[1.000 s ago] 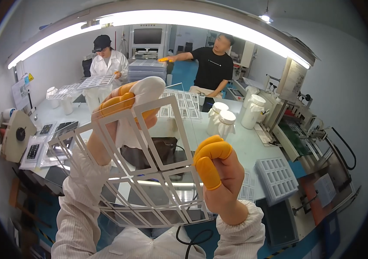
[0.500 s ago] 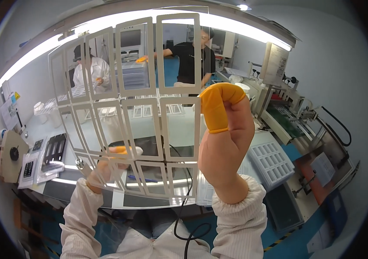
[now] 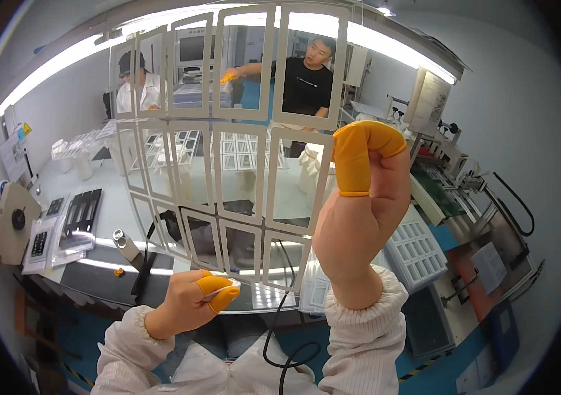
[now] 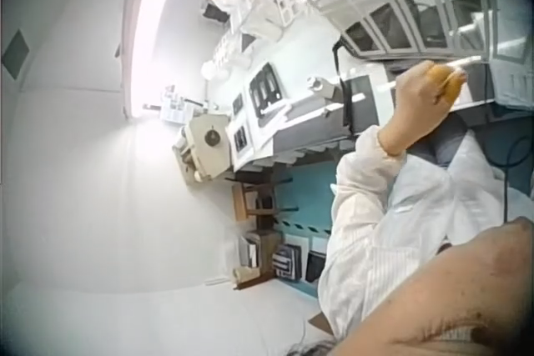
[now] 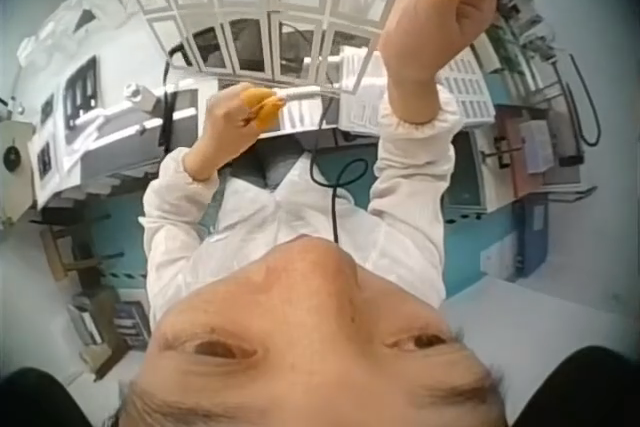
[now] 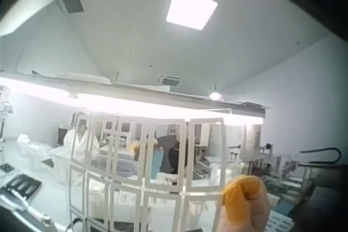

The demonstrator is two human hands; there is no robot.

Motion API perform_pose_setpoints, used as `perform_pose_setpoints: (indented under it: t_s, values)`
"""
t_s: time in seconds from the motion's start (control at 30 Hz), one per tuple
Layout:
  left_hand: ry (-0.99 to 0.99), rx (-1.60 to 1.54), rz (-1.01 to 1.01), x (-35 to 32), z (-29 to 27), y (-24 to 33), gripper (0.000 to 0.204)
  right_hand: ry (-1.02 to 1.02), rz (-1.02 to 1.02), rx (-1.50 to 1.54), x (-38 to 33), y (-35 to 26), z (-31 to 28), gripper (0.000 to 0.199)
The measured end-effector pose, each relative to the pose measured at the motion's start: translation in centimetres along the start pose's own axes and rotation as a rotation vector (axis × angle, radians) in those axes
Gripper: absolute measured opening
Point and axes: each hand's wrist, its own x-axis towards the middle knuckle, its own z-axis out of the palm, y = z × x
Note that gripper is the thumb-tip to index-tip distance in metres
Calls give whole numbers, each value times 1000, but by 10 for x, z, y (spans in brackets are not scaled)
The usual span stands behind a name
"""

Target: Cleaning and inspecting a white plastic frame using a cloth and a small tool.

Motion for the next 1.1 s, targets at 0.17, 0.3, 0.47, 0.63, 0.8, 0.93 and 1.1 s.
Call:
perform_pose_setpoints:
  t_s: [0.17, 0.3, 0.47, 0.63, 0.8, 0.93, 1.1]
  values:
    - [259, 238, 88, 9, 12, -2, 24, 34, -39, -73, -2, 3, 3, 19]
    - [174, 100, 5, 15, 11, 11, 24, 59, -40, -111, 0, 4, 4, 17]
    - [-219, -715, -450, 25, 19, 6, 24, 13, -55, -136, 5, 11, -9, 17]
    - [-283, -640, -55, 19, 6, 36, 24, 68, -86, -58, 5, 10, 0, 15]
    - [312, 80, 343, 52, -11, 51, 40, 7, -134, -40, -2, 15, 7, 15]
    - [543, 272, 480, 83, -13, 50, 42, -59, -160, -109, -8, 15, 12, 14]
    - [553, 410, 430, 88, 0, 52, 38, -2, -82, 33, -11, 11, 23, 14]
